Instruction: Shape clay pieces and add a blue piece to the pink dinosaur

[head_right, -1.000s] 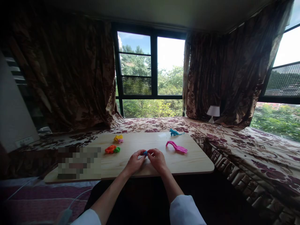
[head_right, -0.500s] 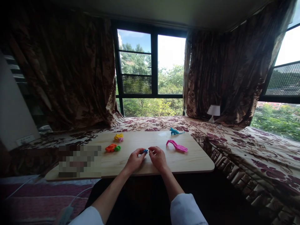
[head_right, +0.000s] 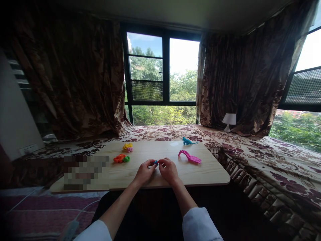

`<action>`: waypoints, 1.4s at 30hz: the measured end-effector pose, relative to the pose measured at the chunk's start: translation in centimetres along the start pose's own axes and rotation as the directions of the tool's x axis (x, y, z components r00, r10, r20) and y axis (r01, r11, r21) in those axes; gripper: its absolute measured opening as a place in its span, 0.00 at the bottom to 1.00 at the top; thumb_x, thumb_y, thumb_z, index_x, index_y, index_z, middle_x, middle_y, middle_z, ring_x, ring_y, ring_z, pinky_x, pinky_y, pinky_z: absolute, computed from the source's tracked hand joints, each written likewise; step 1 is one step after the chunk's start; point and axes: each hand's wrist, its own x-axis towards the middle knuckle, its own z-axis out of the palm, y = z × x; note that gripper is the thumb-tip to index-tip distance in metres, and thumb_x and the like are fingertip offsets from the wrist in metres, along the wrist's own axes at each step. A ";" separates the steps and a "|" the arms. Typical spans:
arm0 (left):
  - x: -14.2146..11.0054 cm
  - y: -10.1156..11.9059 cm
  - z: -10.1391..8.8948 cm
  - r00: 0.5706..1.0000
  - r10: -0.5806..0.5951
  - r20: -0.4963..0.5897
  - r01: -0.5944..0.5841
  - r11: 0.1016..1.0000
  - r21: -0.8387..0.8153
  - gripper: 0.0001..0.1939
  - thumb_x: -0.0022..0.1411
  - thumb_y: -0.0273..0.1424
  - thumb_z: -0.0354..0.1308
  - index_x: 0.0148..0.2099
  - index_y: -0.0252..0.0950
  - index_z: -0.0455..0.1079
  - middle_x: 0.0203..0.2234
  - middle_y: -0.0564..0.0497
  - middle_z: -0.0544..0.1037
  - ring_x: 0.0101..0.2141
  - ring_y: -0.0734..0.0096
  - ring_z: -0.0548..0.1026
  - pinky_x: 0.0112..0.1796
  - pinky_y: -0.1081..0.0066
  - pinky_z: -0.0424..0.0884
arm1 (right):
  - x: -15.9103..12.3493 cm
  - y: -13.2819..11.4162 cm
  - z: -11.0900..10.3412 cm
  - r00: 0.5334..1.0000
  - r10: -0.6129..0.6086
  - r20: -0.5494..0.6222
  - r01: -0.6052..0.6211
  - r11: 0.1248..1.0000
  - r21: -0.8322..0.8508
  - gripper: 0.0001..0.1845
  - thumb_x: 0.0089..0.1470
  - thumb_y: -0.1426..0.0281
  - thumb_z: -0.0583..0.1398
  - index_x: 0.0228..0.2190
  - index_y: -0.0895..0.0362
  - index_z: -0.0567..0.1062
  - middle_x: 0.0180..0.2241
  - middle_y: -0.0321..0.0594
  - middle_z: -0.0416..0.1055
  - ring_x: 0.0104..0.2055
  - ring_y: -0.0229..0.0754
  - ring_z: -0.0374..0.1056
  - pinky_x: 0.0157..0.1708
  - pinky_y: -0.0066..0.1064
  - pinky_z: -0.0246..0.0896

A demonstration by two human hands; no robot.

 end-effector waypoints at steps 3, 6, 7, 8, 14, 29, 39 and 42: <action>0.0 -0.1 0.1 1.000 0.013 -0.009 -0.013 1.000 -0.007 0.14 0.60 0.35 0.52 0.47 0.34 0.65 0.42 0.47 0.71 0.39 0.67 0.72 0.40 0.60 0.69 | 0.1 0.1 -0.1 1.000 0.014 -0.025 -0.014 1.000 0.001 0.10 0.58 0.67 0.54 0.38 0.59 0.70 0.36 0.38 0.70 0.33 0.36 0.68 0.34 0.33 0.66; 0.0 -0.1 0.1 0.999 0.038 -0.010 -0.038 0.999 -0.020 0.15 0.60 0.35 0.52 0.48 0.34 0.65 0.43 0.47 0.71 0.41 0.66 0.71 0.41 0.59 0.69 | 0.1 0.3 0.0 0.999 0.032 -0.037 -0.032 0.999 -0.005 0.10 0.58 0.66 0.54 0.39 0.59 0.70 0.36 0.38 0.70 0.33 0.36 0.68 0.34 0.33 0.66; 0.1 -0.2 0.1 0.999 0.046 -0.009 -0.046 0.999 -0.024 0.15 0.60 0.35 0.51 0.48 0.34 0.65 0.44 0.47 0.71 0.41 0.66 0.71 0.41 0.59 0.69 | 0.1 0.4 0.0 0.999 0.033 -0.030 -0.033 0.999 -0.008 0.10 0.58 0.66 0.54 0.38 0.59 0.70 0.36 0.38 0.70 0.33 0.36 0.68 0.34 0.33 0.66; 0.1 -0.2 0.1 0.999 0.051 -0.007 -0.052 0.998 -0.027 0.15 0.60 0.35 0.51 0.48 0.34 0.65 0.44 0.47 0.71 0.41 0.66 0.71 0.41 0.59 0.69 | 0.1 0.4 0.0 0.999 0.031 -0.019 -0.031 0.999 -0.011 0.10 0.58 0.66 0.54 0.37 0.59 0.71 0.36 0.38 0.70 0.33 0.36 0.68 0.34 0.33 0.66; 0.0 -0.4 0.1 0.998 0.063 -0.006 -0.063 0.998 -0.029 0.15 0.60 0.34 0.52 0.48 0.35 0.64 0.45 0.46 0.70 0.42 0.65 0.70 0.42 0.58 0.68 | 0.0 0.5 0.1 0.999 0.026 0.021 -0.025 0.999 -0.030 0.10 0.58 0.66 0.54 0.36 0.59 0.71 0.35 0.38 0.70 0.33 0.36 0.68 0.35 0.33 0.65; -0.4 1.2 -0.4 1.000 0.003 0.000 -0.003 1.000 -0.027 0.14 0.60 0.34 0.52 0.47 0.34 0.65 0.43 0.47 0.71 0.41 0.66 0.71 0.41 0.59 0.69 | -0.1 -0.2 0.0 0.997 0.039 0.061 -0.031 0.992 -0.123 0.10 0.57 0.66 0.55 0.35 0.59 0.71 0.35 0.37 0.70 0.32 0.35 0.67 0.34 0.32 0.65; -0.9 2.7 -1.0 0.997 -0.064 -0.048 0.065 0.997 0.033 0.12 0.60 0.34 0.51 0.44 0.35 0.67 0.41 0.48 0.72 0.39 0.69 0.72 0.40 0.62 0.70 | -0.2 -0.9 0.2 0.999 0.045 -0.005 -0.046 0.984 -0.173 0.11 0.57 0.65 0.55 0.29 0.59 0.72 0.30 0.35 0.69 0.29 0.34 0.66 0.33 0.31 0.63; -0.9 2.4 -1.0 0.998 -0.051 -0.045 0.053 0.997 0.054 0.12 0.60 0.34 0.51 0.44 0.35 0.67 0.42 0.48 0.72 0.39 0.69 0.72 0.40 0.62 0.69 | -0.2 -0.9 0.3 0.998 0.054 -0.016 -0.056 0.985 -0.164 0.11 0.57 0.65 0.55 0.29 0.59 0.72 0.29 0.35 0.69 0.28 0.34 0.65 0.32 0.31 0.63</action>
